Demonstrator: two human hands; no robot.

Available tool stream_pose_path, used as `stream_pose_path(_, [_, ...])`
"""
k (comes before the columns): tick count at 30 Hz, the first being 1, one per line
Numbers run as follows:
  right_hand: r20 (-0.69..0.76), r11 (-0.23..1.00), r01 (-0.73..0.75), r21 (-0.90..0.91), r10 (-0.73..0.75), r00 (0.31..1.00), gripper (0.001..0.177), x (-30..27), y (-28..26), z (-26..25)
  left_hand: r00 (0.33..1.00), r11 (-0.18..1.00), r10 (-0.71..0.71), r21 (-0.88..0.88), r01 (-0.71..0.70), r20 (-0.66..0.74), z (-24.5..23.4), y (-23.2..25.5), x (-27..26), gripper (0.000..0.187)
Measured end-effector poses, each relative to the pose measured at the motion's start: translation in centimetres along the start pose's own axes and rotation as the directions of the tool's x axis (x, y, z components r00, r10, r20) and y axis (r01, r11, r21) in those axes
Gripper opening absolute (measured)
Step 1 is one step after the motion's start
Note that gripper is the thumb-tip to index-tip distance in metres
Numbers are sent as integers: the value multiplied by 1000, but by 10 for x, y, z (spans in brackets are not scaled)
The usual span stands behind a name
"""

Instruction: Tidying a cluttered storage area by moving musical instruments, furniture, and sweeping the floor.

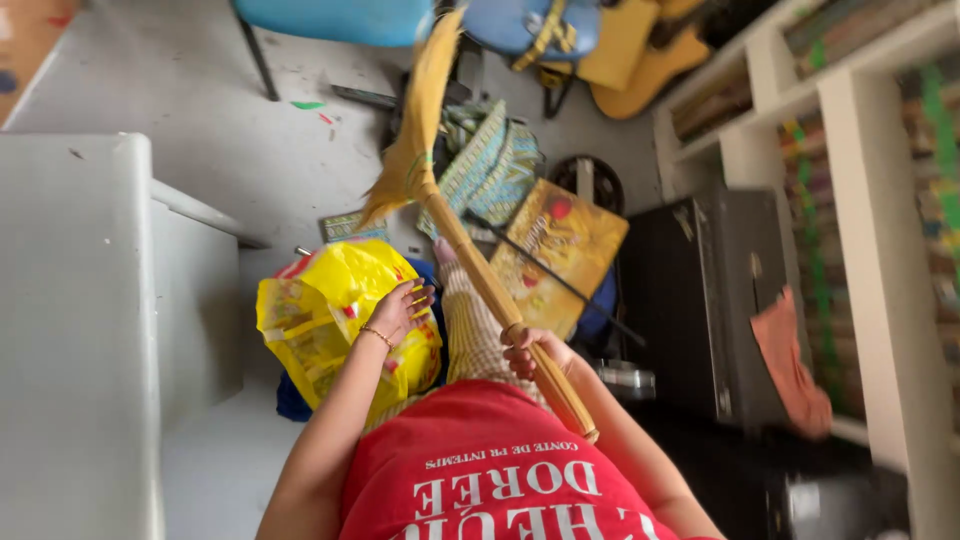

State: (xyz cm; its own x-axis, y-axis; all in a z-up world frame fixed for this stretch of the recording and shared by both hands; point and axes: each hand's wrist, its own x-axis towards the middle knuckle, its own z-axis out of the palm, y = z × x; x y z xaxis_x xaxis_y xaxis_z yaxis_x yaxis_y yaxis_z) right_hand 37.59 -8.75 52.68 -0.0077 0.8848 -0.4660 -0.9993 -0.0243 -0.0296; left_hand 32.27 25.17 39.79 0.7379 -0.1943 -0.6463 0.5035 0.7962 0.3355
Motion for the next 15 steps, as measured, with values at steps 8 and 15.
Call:
stream_pose_path(8, [-237, 865, -489, -111, 454, 859, 15, 140, -205, -81, 997, 977, 42, -207, -55, -63, 33, 80, 171, 47])
stream_pose_path(15, [-350, 821, -460, -338, 344, 871, 16, 154, -336, -63, 854, 881, 150, -325, -344, -498, 130, 144, 271, 28])
